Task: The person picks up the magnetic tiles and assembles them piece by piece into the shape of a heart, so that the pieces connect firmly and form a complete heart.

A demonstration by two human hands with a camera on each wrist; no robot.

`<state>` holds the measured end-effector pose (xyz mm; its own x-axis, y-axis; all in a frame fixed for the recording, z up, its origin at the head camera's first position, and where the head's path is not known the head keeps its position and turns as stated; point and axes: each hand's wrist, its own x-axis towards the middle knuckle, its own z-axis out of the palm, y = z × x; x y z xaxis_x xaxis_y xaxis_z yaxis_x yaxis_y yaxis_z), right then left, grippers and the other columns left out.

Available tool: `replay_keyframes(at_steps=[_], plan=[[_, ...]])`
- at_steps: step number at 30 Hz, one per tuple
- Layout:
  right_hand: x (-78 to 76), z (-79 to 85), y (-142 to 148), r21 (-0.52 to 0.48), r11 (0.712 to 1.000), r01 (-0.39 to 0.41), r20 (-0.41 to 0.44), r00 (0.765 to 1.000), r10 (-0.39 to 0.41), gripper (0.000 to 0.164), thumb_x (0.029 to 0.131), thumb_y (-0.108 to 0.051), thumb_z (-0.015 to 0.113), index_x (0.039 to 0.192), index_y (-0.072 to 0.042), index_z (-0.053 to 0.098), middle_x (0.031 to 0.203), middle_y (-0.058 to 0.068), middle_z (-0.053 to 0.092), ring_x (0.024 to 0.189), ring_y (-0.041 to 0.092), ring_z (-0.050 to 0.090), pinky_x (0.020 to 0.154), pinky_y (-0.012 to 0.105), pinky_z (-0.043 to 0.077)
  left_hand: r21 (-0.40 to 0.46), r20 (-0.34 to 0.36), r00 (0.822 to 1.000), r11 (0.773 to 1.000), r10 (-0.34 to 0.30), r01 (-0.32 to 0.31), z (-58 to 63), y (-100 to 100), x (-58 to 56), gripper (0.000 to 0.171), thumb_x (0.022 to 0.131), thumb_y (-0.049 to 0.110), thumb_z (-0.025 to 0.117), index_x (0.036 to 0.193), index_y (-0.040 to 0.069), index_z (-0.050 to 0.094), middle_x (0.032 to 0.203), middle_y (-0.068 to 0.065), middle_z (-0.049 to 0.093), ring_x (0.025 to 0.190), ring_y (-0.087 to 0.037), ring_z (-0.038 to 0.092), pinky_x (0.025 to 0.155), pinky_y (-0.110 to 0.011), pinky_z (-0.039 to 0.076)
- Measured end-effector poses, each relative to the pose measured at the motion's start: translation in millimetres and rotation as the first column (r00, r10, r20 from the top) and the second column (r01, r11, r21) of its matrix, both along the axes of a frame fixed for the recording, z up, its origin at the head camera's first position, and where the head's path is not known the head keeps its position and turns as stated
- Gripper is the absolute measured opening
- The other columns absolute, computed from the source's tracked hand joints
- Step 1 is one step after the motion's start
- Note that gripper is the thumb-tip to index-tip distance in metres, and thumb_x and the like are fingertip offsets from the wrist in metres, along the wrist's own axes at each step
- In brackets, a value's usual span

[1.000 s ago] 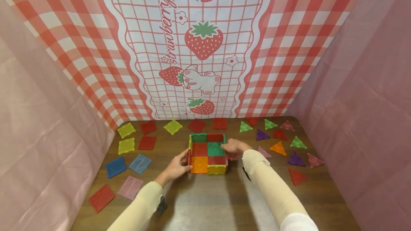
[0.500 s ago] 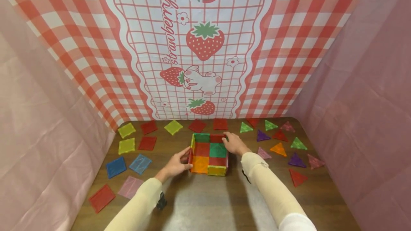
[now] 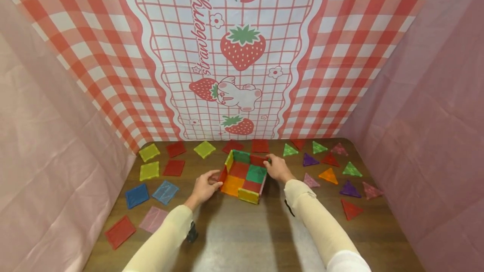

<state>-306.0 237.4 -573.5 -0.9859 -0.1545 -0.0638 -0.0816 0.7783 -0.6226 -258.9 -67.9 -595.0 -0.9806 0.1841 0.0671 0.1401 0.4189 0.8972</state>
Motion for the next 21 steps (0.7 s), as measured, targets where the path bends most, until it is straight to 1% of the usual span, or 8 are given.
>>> replay_keyframes(at_steps=[3, 7, 12, 14, 16, 18, 19, 21], plan=[[2.3, 0.3, -2, -0.013, 1.0, 0.014, 0.016, 1.0, -0.014, 0.046, 0.107, -0.025, 0.05, 0.144, 0.004, 0.049, 0.137, 0.03, 0.057, 0.12, 0.045, 0.059, 0.1, 0.059, 0.049, -0.077, 0.0, 0.995, 0.992, 0.097, -0.097, 0.6, -2, -3.5, 0.038, 0.09, 0.007, 0.076, 0.125, -0.005, 0.066, 0.097, -0.02, 0.073, 0.086, -0.031, 0.072, 0.076, -0.041, 0.06], [4.5, 0.8, -3, -0.023, 0.999, 0.027, 0.017, 0.999, -0.027, 0.047, 0.107, -0.025, 0.051, 0.142, 0.005, 0.049, 0.134, 0.03, 0.059, 0.119, 0.046, 0.059, 0.1, 0.059, 0.048, -0.101, -0.005, 0.989, 0.984, 0.148, -0.147, 0.6, 0, -8.3, 0.031, 0.091, 0.011, 0.076, 0.117, -0.004, 0.069, 0.088, -0.015, 0.072, 0.08, -0.027, 0.071, 0.072, -0.04, 0.059], [6.0, 2.0, -5, -0.011, 1.0, 0.024, 0.006, 1.0, -0.024, 0.045, 0.107, -0.024, 0.051, 0.14, 0.006, 0.05, 0.132, 0.031, 0.06, 0.118, 0.047, 0.059, 0.099, 0.059, 0.048, -0.089, -0.023, 0.989, 0.986, 0.143, -0.145, 0.0, 1, -6.4, 0.021, 0.091, 0.006, 0.074, 0.11, -0.004, 0.07, 0.089, -0.016, 0.072, 0.084, -0.029, 0.073, 0.074, -0.04, 0.06], [6.2, 2.1, -5, -0.01, 1.0, 0.029, 0.009, 1.0, -0.028, 0.045, 0.107, -0.025, 0.051, 0.14, 0.006, 0.05, 0.133, 0.031, 0.059, 0.12, 0.047, 0.058, 0.101, 0.06, 0.047, -0.118, -0.05, 0.993, 0.987, 0.107, -0.112, 0.0, -4, -1.9, 0.02, 0.091, 0.005, 0.073, 0.109, -0.004, 0.07, 0.092, -0.016, 0.072, 0.085, -0.03, 0.073, 0.075, -0.04, 0.06], [6.0, 2.4, -5, -0.012, 0.999, 0.032, 0.014, 0.999, -0.032, 0.046, 0.107, -0.025, 0.051, 0.141, 0.006, 0.049, 0.134, 0.031, 0.059, 0.122, 0.048, 0.057, 0.102, 0.06, 0.046, -0.182, -0.101, 0.992, 0.979, 0.072, -0.09, 1.3, -13, 3.7, 0.022, 0.092, 0.005, 0.071, 0.112, -0.004, 0.069, 0.095, -0.016, 0.07, 0.087, -0.03, 0.072, 0.077, -0.04, 0.06], [5.7, 2.4, -5, -0.013, 1.0, 0.025, 0.017, 1.0, -0.025, 0.046, 0.107, -0.025, 0.05, 0.141, 0.006, 0.049, 0.135, 0.032, 0.058, 0.124, 0.049, 0.055, 0.103, 0.061, 0.045, -0.285, -0.169, 0.983, 0.952, 0.068, -0.115, 4.5, -29, 10.5, 0.025, 0.091, 0.006, 0.071, 0.115, -0.004, 0.069, 0.1, -0.018, 0.068, 0.089, -0.033, 0.071, 0.078, -0.044, 0.059], [5.3, 2.3, -4, -0.011, 1.0, 0.02, 0.021, 1.0, -0.02, 0.046, 0.107, -0.025, 0.05, 0.142, 0.006, 0.048, 0.136, 0.032, 0.057, 0.125, 0.05, 0.055, 0.104, 0.061, 0.045, -0.349, -0.202, 0.976, 0.926, 0.08, -0.148, 6.7, -40, 14.6, 0.028, 0.09, 0.007, 0.072, 0.116, -0.003, 0.069, 0.103, -0.019, 0.067, 0.09, -0.035, 0.07, 0.078, -0.046, 0.059], [4.0, 1.9, -2, -0.004, 1.0, 0.013, 0.02, 1.0, -0.013, 0.047, 0.107, -0.025, 0.049, 0.142, 0.006, 0.048, 0.137, 0.032, 0.056, 0.127, 0.05, 0.053, 0.105, 0.061, 0.044, -0.465, -0.246, 0.962, 0.856, 0.118, -0.224, 12.0, -63, 22.9, 0.032, 0.089, 0.01, 0.073, 0.12, -0.001, 0.068, 0.109, -0.021, 0.065, 0.096, -0.04, 0.068, 0.08, -0.052, 0.057]])
